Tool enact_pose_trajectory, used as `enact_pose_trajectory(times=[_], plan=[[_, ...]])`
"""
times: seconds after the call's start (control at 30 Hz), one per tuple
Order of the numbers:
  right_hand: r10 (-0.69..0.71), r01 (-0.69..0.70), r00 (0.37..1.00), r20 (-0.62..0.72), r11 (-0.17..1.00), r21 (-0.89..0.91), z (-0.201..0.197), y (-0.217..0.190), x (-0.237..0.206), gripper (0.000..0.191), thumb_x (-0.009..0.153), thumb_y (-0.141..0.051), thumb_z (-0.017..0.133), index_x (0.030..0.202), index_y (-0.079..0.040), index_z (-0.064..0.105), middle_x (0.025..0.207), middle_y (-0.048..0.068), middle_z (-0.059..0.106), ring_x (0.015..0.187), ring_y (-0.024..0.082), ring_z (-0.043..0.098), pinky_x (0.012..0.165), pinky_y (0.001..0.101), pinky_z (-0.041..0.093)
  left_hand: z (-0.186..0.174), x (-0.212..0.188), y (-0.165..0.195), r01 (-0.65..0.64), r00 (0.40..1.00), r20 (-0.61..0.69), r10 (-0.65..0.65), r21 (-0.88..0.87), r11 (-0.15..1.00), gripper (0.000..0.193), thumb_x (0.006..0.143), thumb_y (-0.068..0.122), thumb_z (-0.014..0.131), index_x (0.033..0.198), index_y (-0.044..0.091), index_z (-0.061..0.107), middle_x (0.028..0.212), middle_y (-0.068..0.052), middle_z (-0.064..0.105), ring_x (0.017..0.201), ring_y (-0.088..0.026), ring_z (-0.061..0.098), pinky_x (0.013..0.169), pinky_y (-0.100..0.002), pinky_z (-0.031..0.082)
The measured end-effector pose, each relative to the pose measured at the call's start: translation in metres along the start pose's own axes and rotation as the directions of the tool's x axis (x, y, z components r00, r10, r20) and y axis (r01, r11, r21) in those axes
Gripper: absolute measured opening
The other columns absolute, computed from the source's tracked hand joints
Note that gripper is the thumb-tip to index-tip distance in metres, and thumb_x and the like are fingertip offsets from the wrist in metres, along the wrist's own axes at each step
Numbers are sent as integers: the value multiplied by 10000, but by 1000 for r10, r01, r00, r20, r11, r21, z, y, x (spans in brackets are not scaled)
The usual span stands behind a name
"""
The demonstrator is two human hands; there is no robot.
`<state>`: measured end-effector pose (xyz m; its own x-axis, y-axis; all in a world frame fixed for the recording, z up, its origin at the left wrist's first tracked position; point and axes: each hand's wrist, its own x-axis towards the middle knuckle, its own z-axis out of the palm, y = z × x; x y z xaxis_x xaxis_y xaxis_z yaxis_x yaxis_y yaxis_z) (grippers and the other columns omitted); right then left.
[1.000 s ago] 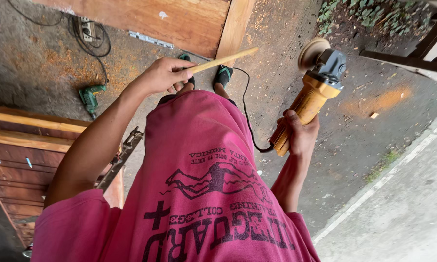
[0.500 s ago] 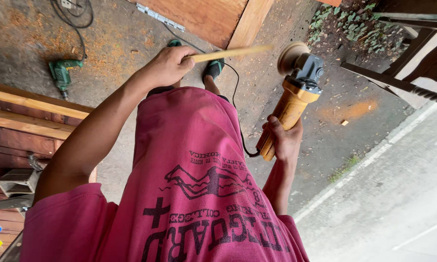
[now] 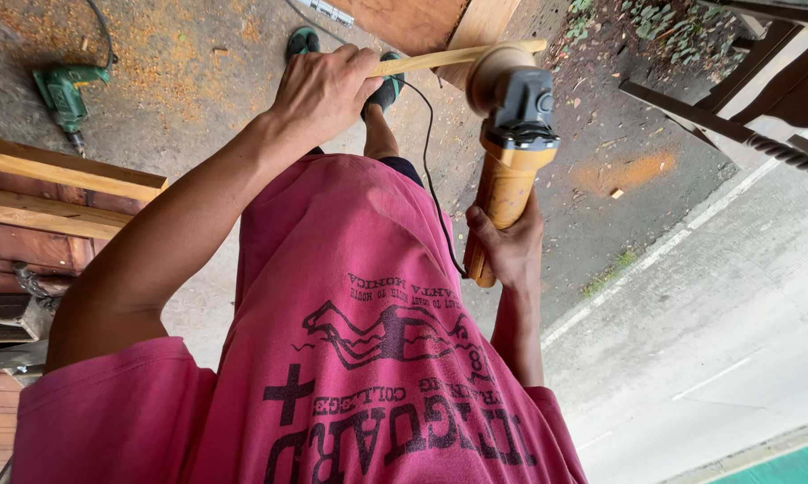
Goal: The person uses an angle grinder with a sanding disc to sand a wooden frame. They hold the frame with one hand and operate the tool with the other, moving along the edges to smooth the surface.
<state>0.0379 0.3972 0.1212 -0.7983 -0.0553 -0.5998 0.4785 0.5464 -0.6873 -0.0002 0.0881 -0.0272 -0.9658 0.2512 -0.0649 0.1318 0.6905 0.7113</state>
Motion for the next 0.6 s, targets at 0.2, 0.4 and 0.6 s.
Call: enact_pose_trajectory(times=[0.2,0.4,0.6], plan=[[12,-8,1000,16,977,-211,15,-15,0,592,815,-315,858,1230,-4,571,981,113,739,867,194,712,802,365,594,4,-1,-2,-79,997,-13,80,68,995,218,1015,183,751,988,-7,647,790,-158,683,597,-290,694,493,-404,538],[2,13,998,58,965,-261,28,-29,4,623,796,-364,874,1217,-16,575,966,133,768,870,223,770,788,381,614,5,-1,-1,-81,997,-4,81,15,997,218,1019,172,750,992,-13,636,797,-165,680,607,-302,702,509,-408,552],[-1,12,999,37,954,-298,28,-32,-1,557,822,-317,858,1208,-14,597,975,141,777,872,216,772,790,384,610,2,-5,1,-65,997,32,64,14,998,212,1033,171,737,994,-12,636,792,-170,676,602,-292,711,468,-390,552]])
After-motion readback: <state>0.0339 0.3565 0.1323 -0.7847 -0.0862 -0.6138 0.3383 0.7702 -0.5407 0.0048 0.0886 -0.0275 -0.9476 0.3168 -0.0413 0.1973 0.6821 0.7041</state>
